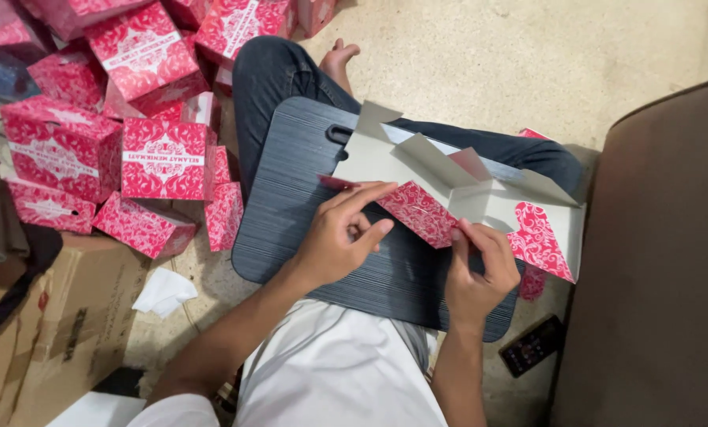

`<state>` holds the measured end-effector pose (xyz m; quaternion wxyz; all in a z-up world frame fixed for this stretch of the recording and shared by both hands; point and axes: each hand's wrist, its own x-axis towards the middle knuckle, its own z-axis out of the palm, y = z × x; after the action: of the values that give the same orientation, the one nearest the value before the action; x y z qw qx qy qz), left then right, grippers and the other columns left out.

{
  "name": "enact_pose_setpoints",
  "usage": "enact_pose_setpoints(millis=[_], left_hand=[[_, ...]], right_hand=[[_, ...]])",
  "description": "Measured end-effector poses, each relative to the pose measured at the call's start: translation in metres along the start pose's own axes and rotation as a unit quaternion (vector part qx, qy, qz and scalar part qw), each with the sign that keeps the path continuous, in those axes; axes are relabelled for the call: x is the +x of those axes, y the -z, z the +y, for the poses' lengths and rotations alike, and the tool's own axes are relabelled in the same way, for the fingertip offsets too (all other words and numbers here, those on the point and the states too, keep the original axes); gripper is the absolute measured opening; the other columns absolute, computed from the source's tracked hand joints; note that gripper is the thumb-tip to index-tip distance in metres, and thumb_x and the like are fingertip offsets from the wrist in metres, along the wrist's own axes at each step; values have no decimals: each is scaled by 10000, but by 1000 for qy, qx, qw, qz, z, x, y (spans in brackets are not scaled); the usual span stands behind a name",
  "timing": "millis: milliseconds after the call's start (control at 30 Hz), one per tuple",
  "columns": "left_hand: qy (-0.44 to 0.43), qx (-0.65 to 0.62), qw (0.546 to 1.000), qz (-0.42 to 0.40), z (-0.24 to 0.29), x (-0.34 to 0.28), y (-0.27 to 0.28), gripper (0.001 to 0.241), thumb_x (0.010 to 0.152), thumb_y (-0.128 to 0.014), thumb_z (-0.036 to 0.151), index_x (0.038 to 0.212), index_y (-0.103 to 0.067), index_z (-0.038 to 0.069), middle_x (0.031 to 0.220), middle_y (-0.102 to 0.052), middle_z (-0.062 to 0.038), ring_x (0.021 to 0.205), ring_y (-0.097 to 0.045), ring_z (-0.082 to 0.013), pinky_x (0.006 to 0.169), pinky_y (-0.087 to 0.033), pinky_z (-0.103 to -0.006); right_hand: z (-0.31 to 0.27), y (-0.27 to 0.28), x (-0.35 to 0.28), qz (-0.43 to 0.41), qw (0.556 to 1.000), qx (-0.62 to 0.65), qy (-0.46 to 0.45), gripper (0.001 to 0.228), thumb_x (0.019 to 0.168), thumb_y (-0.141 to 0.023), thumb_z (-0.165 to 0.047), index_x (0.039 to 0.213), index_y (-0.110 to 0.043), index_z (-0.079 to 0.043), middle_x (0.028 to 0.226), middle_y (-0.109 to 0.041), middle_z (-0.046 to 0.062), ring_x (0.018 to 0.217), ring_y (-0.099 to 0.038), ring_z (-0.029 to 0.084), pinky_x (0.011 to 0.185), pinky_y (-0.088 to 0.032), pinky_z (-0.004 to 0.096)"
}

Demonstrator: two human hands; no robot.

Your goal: Folding a flat cardboard template into a small decorative box on a lap desk.

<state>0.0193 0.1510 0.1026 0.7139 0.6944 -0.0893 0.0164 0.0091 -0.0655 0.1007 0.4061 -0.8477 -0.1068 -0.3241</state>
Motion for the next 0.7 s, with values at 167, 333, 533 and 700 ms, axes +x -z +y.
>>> enact_pose_setpoints(millis=[167, 333, 533, 700], left_hand=[[8, -21, 986, -168, 32, 1, 29, 489, 927, -668, 76, 1408, -589, 41, 1494, -513, -304, 830, -768, -322, 626, -623, -346], [-52, 6, 980, -190, 30, 7, 47, 348, 944, -662, 116, 1284, -685, 46, 980, -771, -175, 682, -750, -252, 634, -582, -357], [-116, 148, 980, 68, 7, 13, 44, 506, 937, -743, 188, 1401, -599, 45, 1161, -646, -115, 883, -682, -249, 748, -563, -360], [-158, 216, 955, 127, -17, 14, 36, 425, 884, -821, 345, 1165, -671, 64, 1191, -640, -61, 1140, -627, -308, 1049, -431, -453]], right_hand=[[-8, 1, 2, 34, 999, -7, -15, 145, 911, -813, 43, 1049, -780, 13, 876, -710, 163, 773, -679, 314, 743, -525, 397], [-8, 3, 4, 51, 998, -13, -26, 154, 913, -810, 46, 1061, -780, 17, 875, -703, 163, 753, -654, 299, 724, -510, 387], [-19, 6, 0, 15, 998, 24, -61, 143, 901, -828, 13, 1037, -783, 12, 870, -706, 146, 705, -602, 231, 679, -486, 344], [-26, 0, -3, -1, 996, 54, -75, 167, 872, -838, 18, 1030, -786, 13, 843, -701, 132, 654, -553, 189, 626, -472, 318]])
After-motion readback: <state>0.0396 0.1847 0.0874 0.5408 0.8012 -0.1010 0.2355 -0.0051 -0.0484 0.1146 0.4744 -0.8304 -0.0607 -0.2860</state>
